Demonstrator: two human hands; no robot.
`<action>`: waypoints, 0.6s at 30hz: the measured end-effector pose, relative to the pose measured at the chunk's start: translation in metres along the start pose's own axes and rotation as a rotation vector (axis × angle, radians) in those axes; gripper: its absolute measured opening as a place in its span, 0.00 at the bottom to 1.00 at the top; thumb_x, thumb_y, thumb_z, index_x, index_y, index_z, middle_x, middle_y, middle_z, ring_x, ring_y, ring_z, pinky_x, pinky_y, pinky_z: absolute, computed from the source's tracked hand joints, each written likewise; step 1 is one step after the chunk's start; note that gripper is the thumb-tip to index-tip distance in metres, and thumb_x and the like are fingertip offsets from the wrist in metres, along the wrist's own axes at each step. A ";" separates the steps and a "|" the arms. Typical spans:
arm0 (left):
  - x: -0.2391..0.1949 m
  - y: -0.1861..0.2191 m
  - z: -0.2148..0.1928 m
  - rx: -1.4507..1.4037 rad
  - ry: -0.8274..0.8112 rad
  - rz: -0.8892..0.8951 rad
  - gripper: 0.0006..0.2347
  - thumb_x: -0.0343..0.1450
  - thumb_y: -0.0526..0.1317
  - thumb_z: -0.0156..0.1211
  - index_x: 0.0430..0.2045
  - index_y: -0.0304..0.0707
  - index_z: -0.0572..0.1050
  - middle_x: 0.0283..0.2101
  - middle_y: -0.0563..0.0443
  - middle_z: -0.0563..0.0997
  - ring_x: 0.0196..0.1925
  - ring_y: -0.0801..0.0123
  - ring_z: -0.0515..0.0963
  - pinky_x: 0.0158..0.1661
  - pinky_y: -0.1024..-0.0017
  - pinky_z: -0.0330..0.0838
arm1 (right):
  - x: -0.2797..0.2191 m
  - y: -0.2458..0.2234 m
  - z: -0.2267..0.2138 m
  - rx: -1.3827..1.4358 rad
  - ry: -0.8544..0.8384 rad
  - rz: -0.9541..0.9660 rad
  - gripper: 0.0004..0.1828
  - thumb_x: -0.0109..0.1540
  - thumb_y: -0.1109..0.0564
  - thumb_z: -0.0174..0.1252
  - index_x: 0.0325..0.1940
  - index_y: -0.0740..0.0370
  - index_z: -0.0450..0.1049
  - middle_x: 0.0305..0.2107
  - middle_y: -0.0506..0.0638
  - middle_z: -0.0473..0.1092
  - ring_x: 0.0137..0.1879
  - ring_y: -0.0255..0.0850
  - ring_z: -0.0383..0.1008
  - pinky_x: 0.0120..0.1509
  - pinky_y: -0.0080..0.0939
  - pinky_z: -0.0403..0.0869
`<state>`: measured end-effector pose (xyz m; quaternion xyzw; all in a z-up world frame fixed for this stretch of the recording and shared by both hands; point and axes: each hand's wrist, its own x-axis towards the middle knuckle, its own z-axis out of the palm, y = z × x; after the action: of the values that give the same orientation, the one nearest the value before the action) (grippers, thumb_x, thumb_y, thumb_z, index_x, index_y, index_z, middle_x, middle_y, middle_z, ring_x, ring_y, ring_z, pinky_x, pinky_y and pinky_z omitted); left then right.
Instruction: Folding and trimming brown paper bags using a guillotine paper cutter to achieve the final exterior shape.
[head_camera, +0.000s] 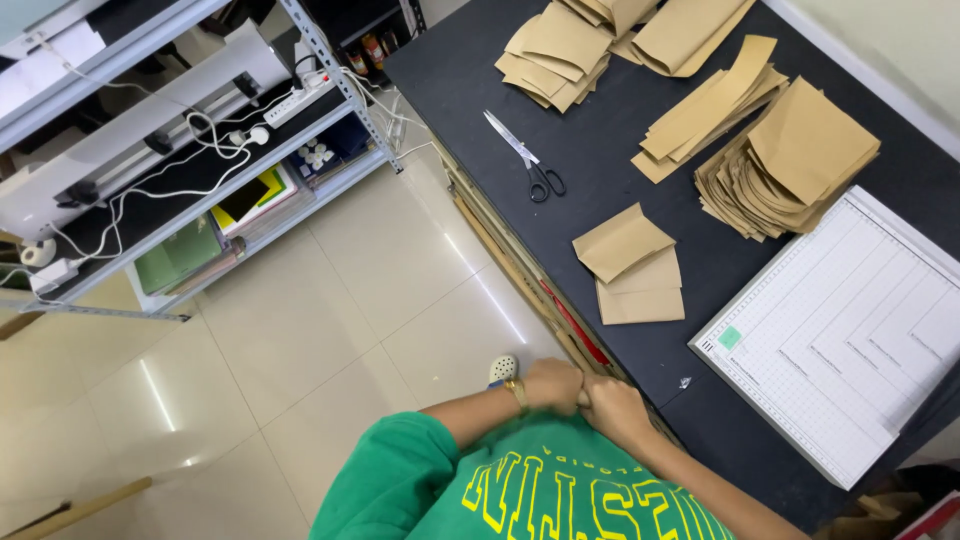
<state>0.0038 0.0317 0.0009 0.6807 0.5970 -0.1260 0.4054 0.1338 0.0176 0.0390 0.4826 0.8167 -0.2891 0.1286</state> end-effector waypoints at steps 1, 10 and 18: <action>-0.005 -0.005 -0.005 0.007 -0.002 0.004 0.07 0.62 0.38 0.67 0.21 0.30 0.81 0.21 0.38 0.81 0.25 0.43 0.84 0.25 0.46 0.78 | 0.008 0.006 0.009 0.005 0.004 0.005 0.06 0.57 0.56 0.61 0.31 0.62 0.75 0.25 0.56 0.75 0.40 0.53 0.80 0.40 0.52 0.79; -0.033 -0.008 -0.002 0.442 0.457 0.455 0.02 0.64 0.37 0.65 0.21 0.44 0.82 0.25 0.50 0.85 0.31 0.59 0.87 0.30 0.61 0.80 | 0.021 0.022 -0.021 0.508 -0.329 0.083 0.19 0.54 0.60 0.61 0.12 0.54 0.61 0.10 0.41 0.62 0.19 0.34 0.62 0.22 0.34 0.65; -0.027 -0.007 -0.031 0.087 -0.196 0.332 0.22 0.59 0.52 0.68 0.37 0.30 0.82 0.36 0.32 0.84 0.42 0.36 0.84 0.39 0.42 0.80 | 0.013 -0.003 -0.046 0.419 -0.446 -0.028 0.13 0.53 0.57 0.64 0.17 0.58 0.67 0.13 0.48 0.66 0.22 0.38 0.65 0.25 0.37 0.67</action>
<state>-0.0188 0.0340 0.0355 0.7712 0.4281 -0.1485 0.4470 0.1278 0.0532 0.0706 0.4119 0.6977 -0.5517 0.1983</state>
